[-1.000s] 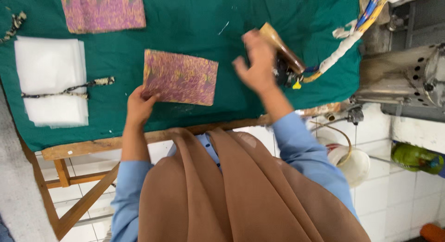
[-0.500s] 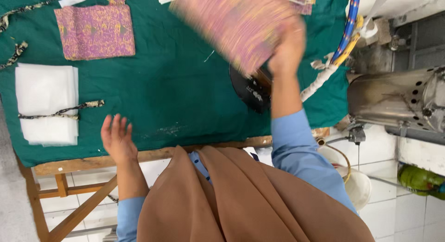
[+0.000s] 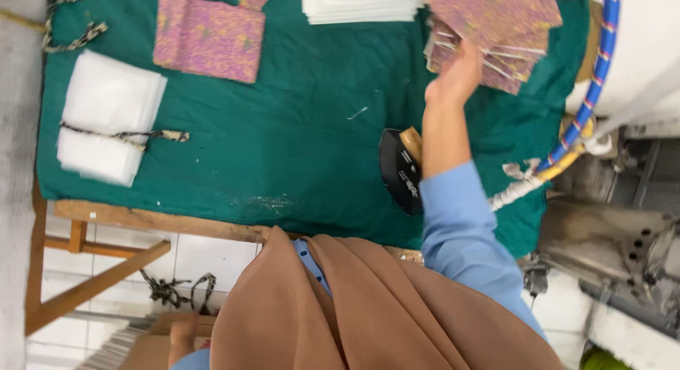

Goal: The person repeatedly places a white sheet and a patterned fabric piece on a green work surface, then uses a steam iron to press them. They handle the items one at a time, flipping and repositioning them, and stack finished pieces to the side.

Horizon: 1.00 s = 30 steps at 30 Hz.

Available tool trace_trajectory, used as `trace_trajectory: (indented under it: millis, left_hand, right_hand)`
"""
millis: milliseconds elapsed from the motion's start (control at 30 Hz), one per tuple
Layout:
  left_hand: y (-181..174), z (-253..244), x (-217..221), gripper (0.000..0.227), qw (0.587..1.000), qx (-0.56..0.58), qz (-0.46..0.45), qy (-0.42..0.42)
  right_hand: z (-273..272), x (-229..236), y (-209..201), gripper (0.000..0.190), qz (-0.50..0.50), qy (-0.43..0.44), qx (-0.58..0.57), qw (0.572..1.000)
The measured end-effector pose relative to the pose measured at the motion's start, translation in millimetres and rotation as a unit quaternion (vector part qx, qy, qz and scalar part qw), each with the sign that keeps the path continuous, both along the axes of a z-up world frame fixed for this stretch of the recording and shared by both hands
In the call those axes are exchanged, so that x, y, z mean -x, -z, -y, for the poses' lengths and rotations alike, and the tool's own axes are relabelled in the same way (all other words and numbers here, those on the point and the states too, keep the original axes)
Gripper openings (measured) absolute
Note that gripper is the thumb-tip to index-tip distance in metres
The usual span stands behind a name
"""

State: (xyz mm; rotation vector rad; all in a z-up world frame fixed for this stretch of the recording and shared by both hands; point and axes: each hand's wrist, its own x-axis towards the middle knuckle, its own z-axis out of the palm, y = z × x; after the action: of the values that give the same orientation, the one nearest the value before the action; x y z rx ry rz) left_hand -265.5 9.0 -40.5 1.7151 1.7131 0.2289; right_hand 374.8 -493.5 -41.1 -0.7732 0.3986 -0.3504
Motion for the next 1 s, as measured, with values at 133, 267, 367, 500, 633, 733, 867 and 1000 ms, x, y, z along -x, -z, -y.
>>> trace_trajectory:
  millis: [133,267,367,500,633,733,867,1000]
  left_hand:
    - [5,31,37,0.037,0.976,0.128,-0.159,0.082]
    - [4,49,91,0.036,0.941,0.218,-0.21,0.15]
    - [8,47,111,0.036,0.93,0.244,-0.212,0.174]
    - [26,51,106,0.037,0.933,0.246,-0.199,0.171]
    - [31,54,116,0.038,0.941,0.234,-0.2,0.138]
    - [25,61,145,0.039,0.941,0.236,-0.219,0.105]
    - [21,69,186,0.041,0.929,0.25,-0.258,0.087]
    - [29,86,210,0.043,0.92,0.256,-0.281,0.093]
  right_hand:
    - [-89,57,-33,0.059,0.172,0.042,0.157,0.972]
    - [-185,68,-26,0.055,0.142,-0.2,0.244,0.938]
    - [-212,18,-18,0.057,0.17,-0.169,0.425,0.873]
    - [-197,-57,-17,0.073,0.217,-0.087,0.781,0.58]
    - [-188,-82,-27,0.074,0.2,-0.138,0.859,0.45]
    - [-194,-83,-28,0.057,0.189,-0.117,0.85,0.478]
    - [-196,-82,-23,0.056,0.209,-0.103,0.869,0.437]
    - [-186,-106,-24,0.034,0.23,-0.112,0.897,0.361]
